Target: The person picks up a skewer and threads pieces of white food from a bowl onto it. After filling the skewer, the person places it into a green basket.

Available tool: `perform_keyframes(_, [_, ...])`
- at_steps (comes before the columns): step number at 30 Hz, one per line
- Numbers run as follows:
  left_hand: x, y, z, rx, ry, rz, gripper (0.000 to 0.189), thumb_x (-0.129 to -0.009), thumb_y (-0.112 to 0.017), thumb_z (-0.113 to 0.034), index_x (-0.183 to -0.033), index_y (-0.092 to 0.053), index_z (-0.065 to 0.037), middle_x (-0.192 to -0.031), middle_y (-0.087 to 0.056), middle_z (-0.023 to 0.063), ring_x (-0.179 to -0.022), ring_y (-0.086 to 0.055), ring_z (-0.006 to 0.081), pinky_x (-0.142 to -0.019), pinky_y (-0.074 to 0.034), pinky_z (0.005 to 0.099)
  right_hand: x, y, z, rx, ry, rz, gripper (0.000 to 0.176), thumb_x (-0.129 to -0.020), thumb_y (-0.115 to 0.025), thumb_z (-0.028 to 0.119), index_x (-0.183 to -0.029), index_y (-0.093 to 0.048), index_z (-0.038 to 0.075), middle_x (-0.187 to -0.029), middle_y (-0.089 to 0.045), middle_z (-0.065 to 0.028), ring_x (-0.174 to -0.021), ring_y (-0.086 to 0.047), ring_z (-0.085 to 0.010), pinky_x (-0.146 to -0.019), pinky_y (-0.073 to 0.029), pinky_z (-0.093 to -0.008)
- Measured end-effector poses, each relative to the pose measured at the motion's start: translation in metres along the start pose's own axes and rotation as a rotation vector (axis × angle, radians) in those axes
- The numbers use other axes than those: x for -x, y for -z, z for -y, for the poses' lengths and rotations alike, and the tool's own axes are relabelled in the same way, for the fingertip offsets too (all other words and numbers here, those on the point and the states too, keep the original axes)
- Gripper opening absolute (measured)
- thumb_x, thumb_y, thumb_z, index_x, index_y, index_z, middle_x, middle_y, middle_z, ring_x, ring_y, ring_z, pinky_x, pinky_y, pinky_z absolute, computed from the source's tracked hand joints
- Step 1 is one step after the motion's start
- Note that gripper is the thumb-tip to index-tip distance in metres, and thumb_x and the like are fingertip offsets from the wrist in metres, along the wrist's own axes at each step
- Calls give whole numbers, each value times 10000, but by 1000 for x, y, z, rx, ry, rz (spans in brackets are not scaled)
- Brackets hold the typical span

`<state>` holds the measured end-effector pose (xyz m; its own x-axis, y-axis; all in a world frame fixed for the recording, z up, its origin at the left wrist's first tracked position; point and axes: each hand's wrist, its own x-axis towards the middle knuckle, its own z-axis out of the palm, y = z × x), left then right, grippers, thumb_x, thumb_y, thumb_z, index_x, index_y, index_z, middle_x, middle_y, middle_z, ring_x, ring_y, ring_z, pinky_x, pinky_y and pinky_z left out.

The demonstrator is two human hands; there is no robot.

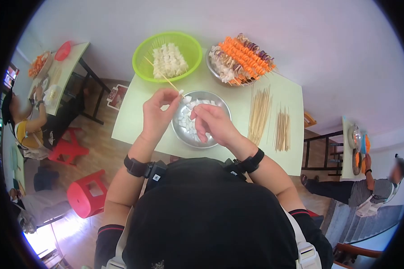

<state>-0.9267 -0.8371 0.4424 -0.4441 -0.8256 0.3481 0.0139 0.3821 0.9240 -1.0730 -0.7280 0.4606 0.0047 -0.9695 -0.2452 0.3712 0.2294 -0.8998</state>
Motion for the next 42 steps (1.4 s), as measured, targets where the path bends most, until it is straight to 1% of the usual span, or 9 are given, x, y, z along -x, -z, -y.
perform_keyframes(5, [5, -6, -1, 27, -3, -30, 128, -799, -655, -14, -915, -604, 7, -812, -651, 54, -742, -620, 105, -702, -513, 248, 3, 2, -4, -174, -38, 43, 259, -969, -406, 232, -883, -528, 20, -507, -472, -29, -398, -477, -152, -402, -398, -259])
perform_keyframes(8, [5, -7, 0, 14, 3, -27, 132, -795, -660, -19, -912, -604, 5, -810, -652, 55, -741, -623, 109, -697, -511, 249, 5, 0, -4, -109, -28, 24, 255, -966, -406, 227, -883, -528, 19, -514, -485, -33, -400, -481, -145, -404, -399, -257])
perform_keyframes(13, [6, -5, 3, -69, 40, 49, 153, -825, -650, -24, -953, -578, 18, -880, -632, 46, -791, -599, 87, -737, -495, 222, 12, -2, -2, 250, 24, -93, 227, -947, -437, 215, -879, -539, 24, -533, -511, -35, -401, -486, -131, -417, -402, -240])
perform_keyframes(20, [7, 0, 52, -58, 127, 280, 265, -833, -624, -44, -1091, -580, -2, -953, -642, 82, -822, -612, 131, -752, -504, 254, 51, 58, -8, 78, 19, -236, 258, -956, -444, 227, -852, -547, 15, -511, -465, -12, -393, -463, -119, -392, -380, -232])
perform_keyframes(25, [25, -8, 121, -350, 289, 642, 177, -760, -648, -36, -934, -655, -9, -870, -643, 97, -781, -610, 157, -712, -502, 275, 101, 94, -29, 105, -102, -333, 256, -956, -449, 224, -842, -551, 19, -502, -442, -2, -388, -446, -110, -387, -363, -227])
perform_keyframes(26, [29, -14, 129, -346, 292, 650, 177, -760, -648, -36, -934, -655, -9, -870, -643, 97, -781, -610, 157, -712, -502, 275, 108, 97, -35, 101, -130, -364, 254, -956, -451, 223, -841, -552, 20, -499, -438, 1, -386, -443, -109, -387, -361, -226])
perform_keyframes(29, [36, -36, 147, -470, 60, 596, 192, -722, -647, -34, -913, -666, -32, -834, -612, 132, -782, -610, 263, -727, -498, 331, 122, 101, -52, 68, -150, -399, 261, -957, -456, 228, -831, -554, 22, -500, -440, 1, -388, -446, -108, -386, -360, -226])
perform_keyframes(32, [34, -55, 160, -550, -58, 521, 228, -723, -650, -33, -951, -662, -45, -871, -599, 126, -820, -604, 286, -742, -493, 340, 131, 100, -61, 45, -179, -427, 265, -957, -460, 233, -824, -555, 25, -503, -443, 2, -392, -449, -106, -385, -359, -225])
perform_keyframes(42, [27, -73, 186, -597, 43, 526, 140, -714, -659, -25, -839, -598, -26, -859, -571, 125, -768, -603, 298, -706, -495, 361, 140, 108, -63, 26, -215, -457, 274, -955, -469, 248, -813, -553, 29, -518, -452, 5, -398, -455, -102, -388, -362, -223])
